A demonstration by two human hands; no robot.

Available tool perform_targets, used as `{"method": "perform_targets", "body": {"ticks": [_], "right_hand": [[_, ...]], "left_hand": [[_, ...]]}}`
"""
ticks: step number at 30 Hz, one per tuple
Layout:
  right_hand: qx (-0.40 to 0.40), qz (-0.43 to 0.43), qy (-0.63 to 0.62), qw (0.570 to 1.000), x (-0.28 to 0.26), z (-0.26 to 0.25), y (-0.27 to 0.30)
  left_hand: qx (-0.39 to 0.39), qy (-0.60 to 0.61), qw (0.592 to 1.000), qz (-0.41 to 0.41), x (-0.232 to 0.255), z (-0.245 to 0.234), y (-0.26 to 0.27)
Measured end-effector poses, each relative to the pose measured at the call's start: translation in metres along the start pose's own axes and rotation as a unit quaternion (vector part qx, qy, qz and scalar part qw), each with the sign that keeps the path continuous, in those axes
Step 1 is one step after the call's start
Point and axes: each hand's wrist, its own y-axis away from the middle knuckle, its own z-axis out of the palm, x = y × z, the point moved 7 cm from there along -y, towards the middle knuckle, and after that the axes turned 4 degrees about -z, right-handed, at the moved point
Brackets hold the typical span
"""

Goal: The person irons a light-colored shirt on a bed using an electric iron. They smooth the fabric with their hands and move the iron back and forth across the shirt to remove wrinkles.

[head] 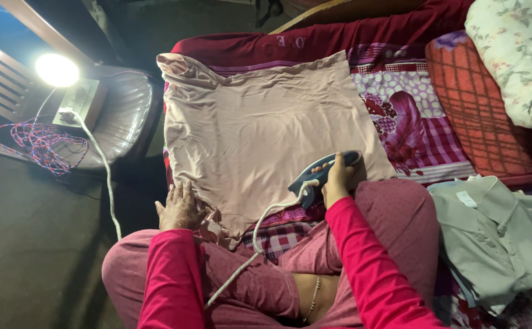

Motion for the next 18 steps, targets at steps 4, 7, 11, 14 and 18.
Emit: {"method": "perform_targets", "body": {"ticks": [4,7,11,14,18], "right_hand": [[0.041,0.018,-0.030,0.999,-0.003,0.001,0.019],[0.058,-0.038,-0.009,0.998,-0.022,0.003,0.024],[0.117,-0.067,-0.005,0.991,-0.042,-0.001,0.011],[0.134,-0.084,-0.035,0.987,-0.056,-0.002,-0.019],[0.145,-0.096,-0.027,0.984,-0.074,-0.012,-0.059]], "left_hand": [[-0.004,-0.010,1.000,-0.008,-0.005,0.005,-0.002],[0.003,-0.023,1.000,-0.001,-0.007,0.007,-0.001],[-0.001,-0.015,1.000,-0.002,-0.010,0.010,-0.001],[0.004,-0.026,1.000,0.002,-0.009,0.008,-0.003],[-0.015,-0.030,0.999,-0.010,-0.006,0.008,-0.006]]}}
